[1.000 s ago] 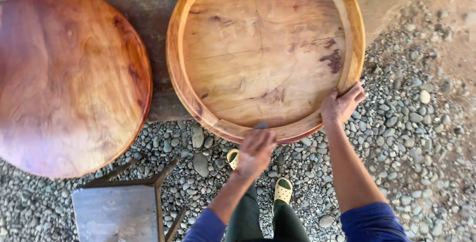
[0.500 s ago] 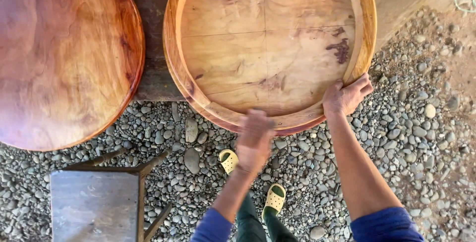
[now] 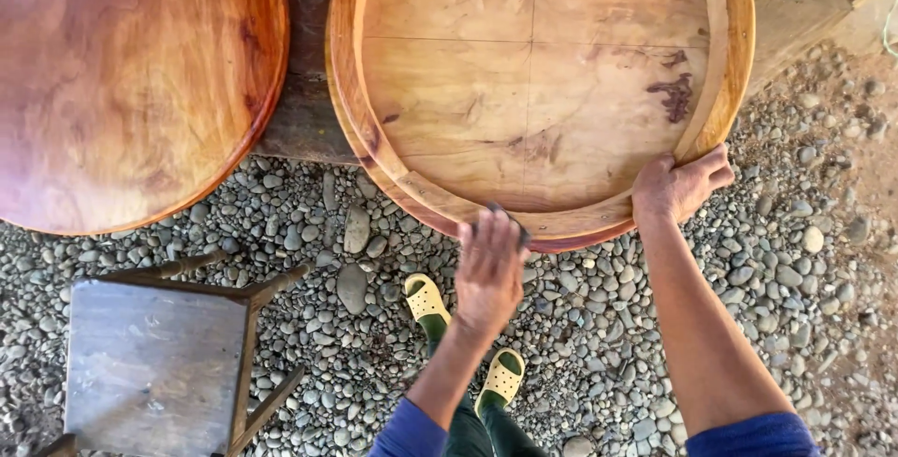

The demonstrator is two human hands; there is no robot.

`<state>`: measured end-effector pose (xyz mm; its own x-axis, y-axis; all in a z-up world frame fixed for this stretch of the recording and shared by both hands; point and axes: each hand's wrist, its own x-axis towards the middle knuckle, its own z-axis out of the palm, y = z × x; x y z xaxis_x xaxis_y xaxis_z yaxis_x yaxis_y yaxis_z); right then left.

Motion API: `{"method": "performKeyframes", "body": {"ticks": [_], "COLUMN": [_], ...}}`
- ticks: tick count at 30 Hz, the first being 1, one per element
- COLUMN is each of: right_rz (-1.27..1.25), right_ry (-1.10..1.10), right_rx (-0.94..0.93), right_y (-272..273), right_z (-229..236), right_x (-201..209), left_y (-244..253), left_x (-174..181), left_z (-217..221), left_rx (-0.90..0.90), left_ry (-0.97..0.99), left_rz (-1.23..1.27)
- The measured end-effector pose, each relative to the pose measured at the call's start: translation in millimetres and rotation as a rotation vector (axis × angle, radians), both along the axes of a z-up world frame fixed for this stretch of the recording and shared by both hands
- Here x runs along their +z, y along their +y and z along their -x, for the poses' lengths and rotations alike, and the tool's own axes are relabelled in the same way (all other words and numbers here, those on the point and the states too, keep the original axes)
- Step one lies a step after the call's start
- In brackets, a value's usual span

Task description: Sanding the surface and edges of a round wooden tabletop using a sanding block.

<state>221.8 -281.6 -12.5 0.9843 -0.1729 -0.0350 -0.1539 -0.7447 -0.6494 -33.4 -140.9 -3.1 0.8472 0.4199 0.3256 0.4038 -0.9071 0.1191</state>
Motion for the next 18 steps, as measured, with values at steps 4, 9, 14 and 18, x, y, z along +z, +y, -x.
{"method": "performKeyframes", "body": {"ticks": [4,9,14,18], "right_rz": [-0.053,-0.035,-0.06,-0.048], "right_ry": [0.052,0.046,0.039,0.0], "right_rx": [-0.008,0.001,-0.003,0.005], "right_y": [6,-2,-1,-5], "right_z": [-5,-3,-7,-10], "right_x": [12,-3,-2,-10], "left_y": [31,95,37,89], "left_x": [33,3,2,-11], "left_z": [-1,7,14,5], "left_rx": [-0.119,0.139,0.171,0.123], "left_ry": [-0.409,-0.322,-0.269,-0.298], "left_rz": [0.071,-0.103,0.026,0.108]}}
